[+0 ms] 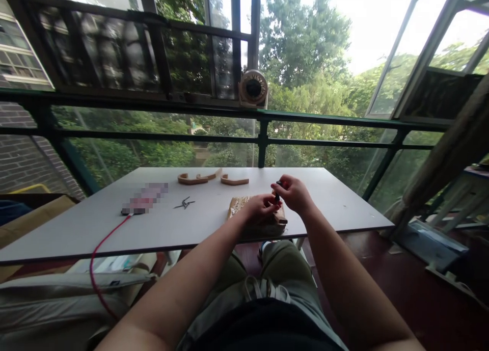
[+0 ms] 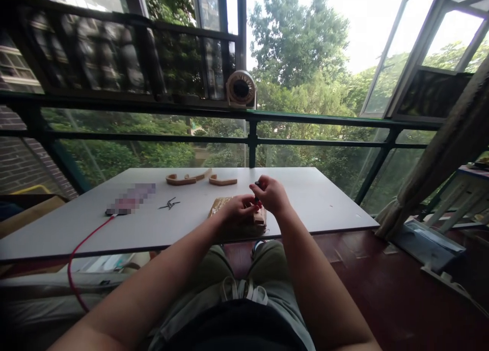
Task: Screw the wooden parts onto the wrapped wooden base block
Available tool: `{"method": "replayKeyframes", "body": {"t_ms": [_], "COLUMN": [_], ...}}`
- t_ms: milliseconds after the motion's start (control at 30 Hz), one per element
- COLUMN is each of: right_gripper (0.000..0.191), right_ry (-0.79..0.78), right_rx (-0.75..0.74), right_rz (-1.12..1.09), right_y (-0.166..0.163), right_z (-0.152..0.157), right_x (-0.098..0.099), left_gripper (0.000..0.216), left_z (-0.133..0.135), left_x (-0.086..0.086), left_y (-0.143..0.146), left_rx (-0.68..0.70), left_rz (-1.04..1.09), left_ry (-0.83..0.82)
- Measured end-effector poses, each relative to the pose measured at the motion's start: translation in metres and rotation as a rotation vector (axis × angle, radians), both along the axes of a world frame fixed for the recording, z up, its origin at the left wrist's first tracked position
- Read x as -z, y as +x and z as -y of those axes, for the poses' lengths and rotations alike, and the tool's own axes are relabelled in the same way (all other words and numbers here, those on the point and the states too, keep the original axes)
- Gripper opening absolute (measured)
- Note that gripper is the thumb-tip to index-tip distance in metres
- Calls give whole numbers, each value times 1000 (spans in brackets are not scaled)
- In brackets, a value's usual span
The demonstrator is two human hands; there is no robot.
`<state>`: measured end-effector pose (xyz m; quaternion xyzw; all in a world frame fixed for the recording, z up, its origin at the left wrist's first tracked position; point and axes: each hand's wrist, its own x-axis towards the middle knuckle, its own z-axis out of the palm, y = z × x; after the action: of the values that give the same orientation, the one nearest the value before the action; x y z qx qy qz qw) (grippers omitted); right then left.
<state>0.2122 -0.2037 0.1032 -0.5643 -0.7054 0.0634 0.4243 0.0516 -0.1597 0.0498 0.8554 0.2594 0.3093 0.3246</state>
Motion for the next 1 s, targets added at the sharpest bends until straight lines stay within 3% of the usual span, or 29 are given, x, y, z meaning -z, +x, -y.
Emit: {"method": "replayKeyframes", "body": {"t_ms": [167, 333, 400, 533, 1000], "right_gripper": [31, 42, 43, 33, 33], "right_ry": [-28, -43, -64, -67, 11], "right_rx": [-60, -406, -470, -439, -195], "right_rz": [-220, -520, -553, -559, -526], "right_y": [-4, -1, 1, 4, -1], "right_z": [3, 10, 10, 8, 11], "right_x": [10, 9, 10, 14, 13], "left_gripper": [34, 34, 34, 35, 34], "left_z": [-6, -9, -9, -9, -5], "left_x": [4, 6, 7, 7, 3], "left_y": [0, 1, 1, 1, 1], "left_rx": [20, 74, 79, 57, 95], "left_rz": [26, 61, 62, 47, 2], "left_ry": [17, -10, -14, -20, -43]}}
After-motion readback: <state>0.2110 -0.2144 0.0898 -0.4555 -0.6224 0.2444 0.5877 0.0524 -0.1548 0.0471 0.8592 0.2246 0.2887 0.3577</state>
